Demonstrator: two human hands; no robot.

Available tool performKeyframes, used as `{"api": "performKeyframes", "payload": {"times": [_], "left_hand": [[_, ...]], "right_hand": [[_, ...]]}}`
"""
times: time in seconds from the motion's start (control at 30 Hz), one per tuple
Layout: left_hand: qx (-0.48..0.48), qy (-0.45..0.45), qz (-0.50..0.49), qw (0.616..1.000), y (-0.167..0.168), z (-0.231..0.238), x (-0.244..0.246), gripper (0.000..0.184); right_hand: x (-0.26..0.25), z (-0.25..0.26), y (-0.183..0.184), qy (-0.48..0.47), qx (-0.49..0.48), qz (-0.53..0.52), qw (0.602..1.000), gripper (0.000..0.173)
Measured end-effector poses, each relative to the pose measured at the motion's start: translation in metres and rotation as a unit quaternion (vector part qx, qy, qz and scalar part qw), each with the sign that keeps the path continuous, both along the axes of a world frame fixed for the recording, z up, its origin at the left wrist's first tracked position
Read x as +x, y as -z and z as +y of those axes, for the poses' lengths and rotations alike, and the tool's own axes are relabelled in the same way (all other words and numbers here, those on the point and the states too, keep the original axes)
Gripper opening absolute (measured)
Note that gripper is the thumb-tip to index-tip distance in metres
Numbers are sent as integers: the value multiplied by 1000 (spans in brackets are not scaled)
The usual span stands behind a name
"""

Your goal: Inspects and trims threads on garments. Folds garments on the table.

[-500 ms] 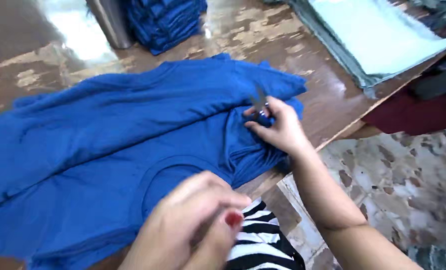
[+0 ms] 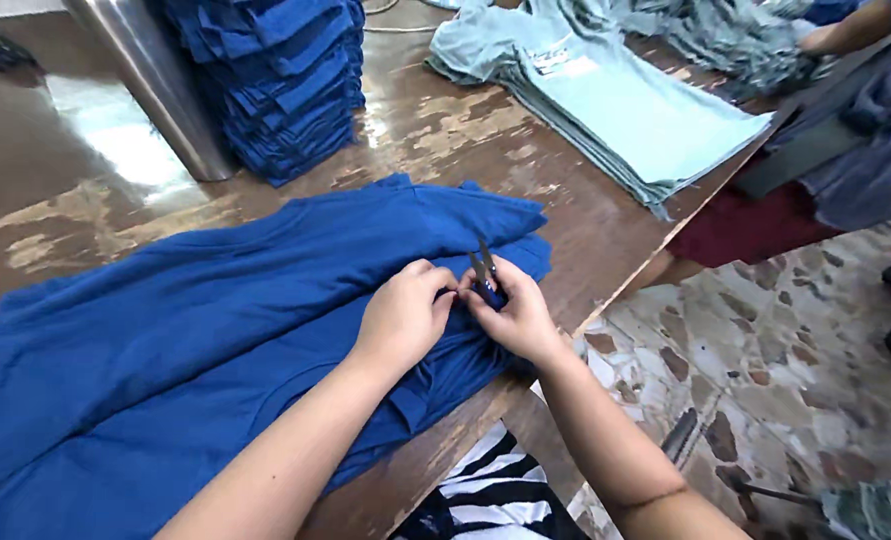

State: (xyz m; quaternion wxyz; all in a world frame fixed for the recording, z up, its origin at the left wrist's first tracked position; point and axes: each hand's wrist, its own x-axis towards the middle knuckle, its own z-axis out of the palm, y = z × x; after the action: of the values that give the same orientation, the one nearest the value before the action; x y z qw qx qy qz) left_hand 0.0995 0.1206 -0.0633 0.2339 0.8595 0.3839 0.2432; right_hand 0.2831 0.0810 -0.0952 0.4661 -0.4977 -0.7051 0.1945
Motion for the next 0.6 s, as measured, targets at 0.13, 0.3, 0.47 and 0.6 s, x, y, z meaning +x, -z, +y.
{"api": "performKeyframes", "payload": {"times": [0.13,0.3,0.47,0.6], "left_hand": [[6,0,-21,1000,13,0,-3,9],[-65,-47,-90,993,21,-1,-6,6],[-139,-77,-134,978,21,-5,-12,5],[-145,-79,-140,976,20,-5,-11,6]], "right_hand": [[2,-3,4,-9,-37,51,998,10],[4,-6,12,14,-63,16,998,14],[7,-17,15,37,-93,-145,984,47],[2,-23,10,42,-105,-222,968,53]]}}
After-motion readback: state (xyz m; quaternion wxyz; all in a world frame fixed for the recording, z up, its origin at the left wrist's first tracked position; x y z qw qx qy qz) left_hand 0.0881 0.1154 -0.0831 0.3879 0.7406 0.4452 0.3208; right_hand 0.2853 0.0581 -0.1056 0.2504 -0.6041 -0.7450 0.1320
